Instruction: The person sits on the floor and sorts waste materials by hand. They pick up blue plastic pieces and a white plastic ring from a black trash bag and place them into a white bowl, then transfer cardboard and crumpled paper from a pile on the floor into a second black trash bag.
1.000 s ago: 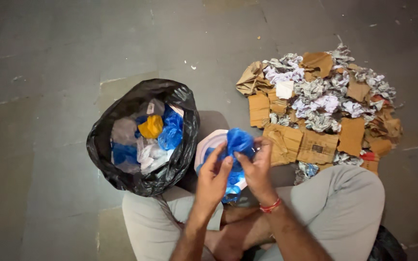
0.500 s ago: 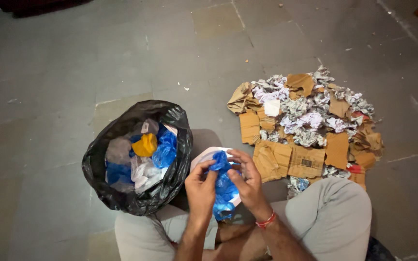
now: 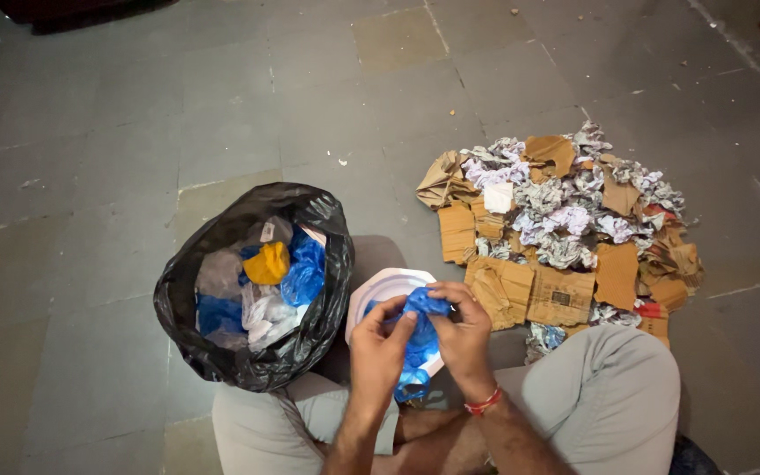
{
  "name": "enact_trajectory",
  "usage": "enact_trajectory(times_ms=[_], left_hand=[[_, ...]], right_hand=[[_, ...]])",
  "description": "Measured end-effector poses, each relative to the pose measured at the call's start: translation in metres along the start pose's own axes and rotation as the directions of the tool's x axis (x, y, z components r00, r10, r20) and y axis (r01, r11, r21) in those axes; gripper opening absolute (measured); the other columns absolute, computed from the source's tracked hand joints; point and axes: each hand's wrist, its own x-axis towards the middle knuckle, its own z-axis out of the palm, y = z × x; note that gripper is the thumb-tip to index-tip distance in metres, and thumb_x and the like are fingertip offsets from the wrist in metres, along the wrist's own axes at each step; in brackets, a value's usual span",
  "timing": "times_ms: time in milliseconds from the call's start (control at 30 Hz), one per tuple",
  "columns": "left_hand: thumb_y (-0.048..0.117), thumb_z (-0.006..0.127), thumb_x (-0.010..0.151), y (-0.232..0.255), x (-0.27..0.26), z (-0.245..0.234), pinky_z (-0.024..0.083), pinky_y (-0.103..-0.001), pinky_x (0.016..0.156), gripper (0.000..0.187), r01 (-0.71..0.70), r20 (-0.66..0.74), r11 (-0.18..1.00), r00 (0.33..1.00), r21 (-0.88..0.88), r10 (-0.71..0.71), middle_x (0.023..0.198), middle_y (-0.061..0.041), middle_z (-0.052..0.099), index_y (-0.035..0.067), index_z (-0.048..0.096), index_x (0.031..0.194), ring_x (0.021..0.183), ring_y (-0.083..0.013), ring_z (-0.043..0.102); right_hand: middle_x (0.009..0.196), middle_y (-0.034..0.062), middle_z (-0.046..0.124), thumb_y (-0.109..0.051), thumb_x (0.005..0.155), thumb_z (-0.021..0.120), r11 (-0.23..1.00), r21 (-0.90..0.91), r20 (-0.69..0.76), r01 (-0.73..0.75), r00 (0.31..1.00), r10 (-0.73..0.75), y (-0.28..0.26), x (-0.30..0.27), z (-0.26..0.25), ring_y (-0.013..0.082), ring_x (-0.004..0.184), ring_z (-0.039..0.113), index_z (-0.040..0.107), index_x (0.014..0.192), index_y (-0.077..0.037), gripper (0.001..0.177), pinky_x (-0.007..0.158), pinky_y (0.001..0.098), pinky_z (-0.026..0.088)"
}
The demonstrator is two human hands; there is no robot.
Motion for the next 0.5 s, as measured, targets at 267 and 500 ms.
enact_trajectory(times_ms=[267, 500], left_hand=[[0.001, 0.071, 0.09, -0.008, 0.011, 0.0, 0.051, -0.02, 0.061, 0.017, -0.2, -0.166, 0.973, 0.97, -0.118, 0.179, 0.09, -0.002, 0.07, -0.004, 0.071, 0.106, 0.07, -0.0055, 0.061], [0.002, 0.074, 0.091, 0.003, 0.004, 0.002, 0.049, -0.022, 0.06, 0.015, -0.17, -0.155, 0.983, 0.971, 0.074, 0.18, 0.087, -0.003, 0.071, -0.002, 0.076, 0.104, 0.068, -0.0061, 0.058]], right_hand=[[0.134, 0.0169, 0.065, 0.012, 0.086, 0.057, 0.995, 0.054, 0.277, 0.079, 0.956, -0.091, -0.033, 0.005, -0.004, 0.0253, 0.129, 0.058, 0.069, 0.121, 0.003, 0.039, 0.112, 0.0352, 0.044], [0.119, 0.0087, 0.067, -0.007, 0.096, 0.069, 0.984, 0.078, 0.066, -0.159, 0.986, 0.154, -0.018, 0.004, 0.0, 0.0136, 0.106, 0.065, 0.062, 0.13, 0.003, 0.037, 0.093, 0.0278, 0.054]])
